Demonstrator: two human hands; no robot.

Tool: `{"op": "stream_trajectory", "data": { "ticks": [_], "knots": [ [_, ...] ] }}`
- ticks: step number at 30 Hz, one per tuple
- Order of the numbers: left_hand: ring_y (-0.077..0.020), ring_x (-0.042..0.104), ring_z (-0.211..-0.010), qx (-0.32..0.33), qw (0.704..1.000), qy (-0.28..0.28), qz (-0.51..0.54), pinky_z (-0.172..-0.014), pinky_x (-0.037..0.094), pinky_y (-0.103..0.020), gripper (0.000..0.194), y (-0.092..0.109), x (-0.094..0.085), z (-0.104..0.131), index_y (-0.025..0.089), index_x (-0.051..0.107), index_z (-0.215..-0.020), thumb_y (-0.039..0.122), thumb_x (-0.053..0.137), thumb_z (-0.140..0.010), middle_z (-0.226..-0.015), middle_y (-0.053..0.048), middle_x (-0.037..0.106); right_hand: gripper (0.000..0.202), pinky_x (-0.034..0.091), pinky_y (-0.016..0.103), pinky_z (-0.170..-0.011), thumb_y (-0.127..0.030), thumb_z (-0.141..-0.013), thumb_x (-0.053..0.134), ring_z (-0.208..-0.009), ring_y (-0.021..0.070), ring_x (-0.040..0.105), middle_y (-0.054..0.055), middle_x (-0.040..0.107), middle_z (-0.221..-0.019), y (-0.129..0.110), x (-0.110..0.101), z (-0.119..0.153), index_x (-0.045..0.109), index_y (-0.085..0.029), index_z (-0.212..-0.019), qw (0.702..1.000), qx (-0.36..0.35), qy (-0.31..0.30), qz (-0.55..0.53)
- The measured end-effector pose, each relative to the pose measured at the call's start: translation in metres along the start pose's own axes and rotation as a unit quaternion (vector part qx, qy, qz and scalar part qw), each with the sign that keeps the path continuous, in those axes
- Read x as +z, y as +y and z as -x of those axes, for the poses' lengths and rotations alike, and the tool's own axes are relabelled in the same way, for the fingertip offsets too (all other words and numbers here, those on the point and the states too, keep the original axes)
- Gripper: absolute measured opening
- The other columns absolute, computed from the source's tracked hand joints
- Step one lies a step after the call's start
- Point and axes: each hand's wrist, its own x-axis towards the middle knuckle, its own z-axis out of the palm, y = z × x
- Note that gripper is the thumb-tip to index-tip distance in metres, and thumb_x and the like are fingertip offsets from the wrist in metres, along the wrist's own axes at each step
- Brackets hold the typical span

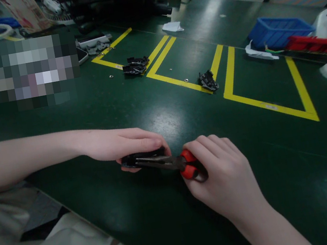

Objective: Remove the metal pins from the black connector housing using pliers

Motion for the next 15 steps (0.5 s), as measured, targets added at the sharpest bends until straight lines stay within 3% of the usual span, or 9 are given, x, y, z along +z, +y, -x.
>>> {"op": "stream_trajectory", "data": {
  "ticks": [15],
  "knots": [
    [-0.0090, 0.043, -0.055, -0.010, 1.000, 0.006, 0.000, -0.044, 0.030, -0.018, 0.048, 0.0009, 0.0015, 0.0000, 0.018, 0.054, -0.109, 0.059, 0.031, -0.102, -0.071, 0.003, 0.045, 0.020, 0.047, 0.037, -0.064, -0.016, -0.079, 0.061, -0.077, 0.0246, 0.060, 0.007, 0.063, -0.088, -0.0003, 0.0011, 0.0011, 0.058, -0.019, -0.099, 1.000, -0.001, -0.002, 0.020]
  ]
}}
